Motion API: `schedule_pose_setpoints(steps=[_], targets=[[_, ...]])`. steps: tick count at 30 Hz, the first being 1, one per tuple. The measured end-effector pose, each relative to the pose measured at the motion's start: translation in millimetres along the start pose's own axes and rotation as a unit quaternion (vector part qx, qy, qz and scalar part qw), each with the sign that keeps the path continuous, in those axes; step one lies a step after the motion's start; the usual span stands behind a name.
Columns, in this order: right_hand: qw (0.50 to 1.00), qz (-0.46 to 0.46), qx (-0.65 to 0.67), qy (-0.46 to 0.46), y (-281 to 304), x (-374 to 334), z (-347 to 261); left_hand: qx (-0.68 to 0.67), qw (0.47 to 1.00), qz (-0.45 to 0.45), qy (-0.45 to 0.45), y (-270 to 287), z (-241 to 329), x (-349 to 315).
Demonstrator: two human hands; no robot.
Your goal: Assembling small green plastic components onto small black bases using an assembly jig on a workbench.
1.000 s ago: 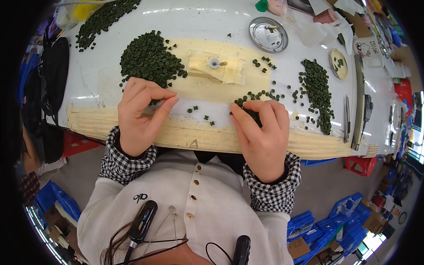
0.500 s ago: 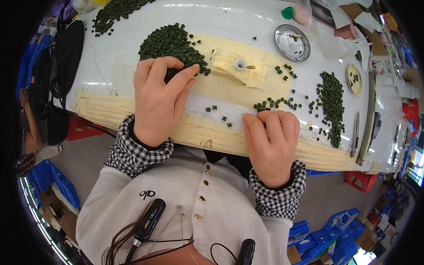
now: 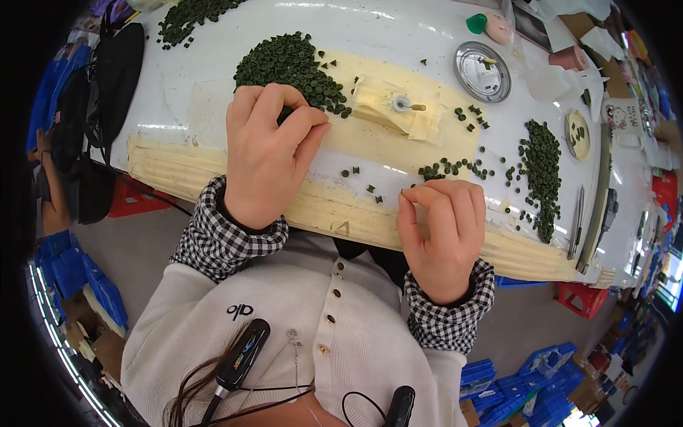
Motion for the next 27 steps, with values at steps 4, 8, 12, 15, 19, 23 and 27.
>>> schedule_pose_setpoints(steps=[4, 8, 12, 15, 19, 23, 27], targets=[[0.99, 0.038, 0.113, -0.075, 1, -2, 0, -0.161, 0.986, 0.049, -0.009, 14, 1, 2], [0.95, 0.039, 0.272, -0.145, -6, -1, 1, -0.422, 0.9, -0.072, 0.082, 11, 4, -4], [0.903, 0.012, 0.387, -0.187, -15, -2, 1, -0.594, 0.774, -0.152, 0.161, 0, 10, -9], [0.877, 0.002, 0.436, -0.201, -23, 1, 0, -0.631, 0.732, -0.181, 0.183, -9, 6, -14], [0.886, 0.014, 0.421, -0.194, -25, 3, -1, -0.624, 0.74, -0.196, 0.158, -12, 5, -14], [0.906, 0.036, 0.384, -0.175, -27, 5, -4, -0.622, 0.742, -0.199, 0.153, -11, 5, -14], [0.916, 0.061, 0.36, -0.169, -28, 8, -8, -0.617, 0.751, -0.192, 0.132, -12, 4, -14]])
Point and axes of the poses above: each hand's wrist, its own x-axis towards the middle knuckle, its own y-axis out of the back of the hand, z = x × y, the point moved 5 cm from there along x, towards the middle knuckle, and after that the axes turned 3 degrees about y, right-handed, at the moved point
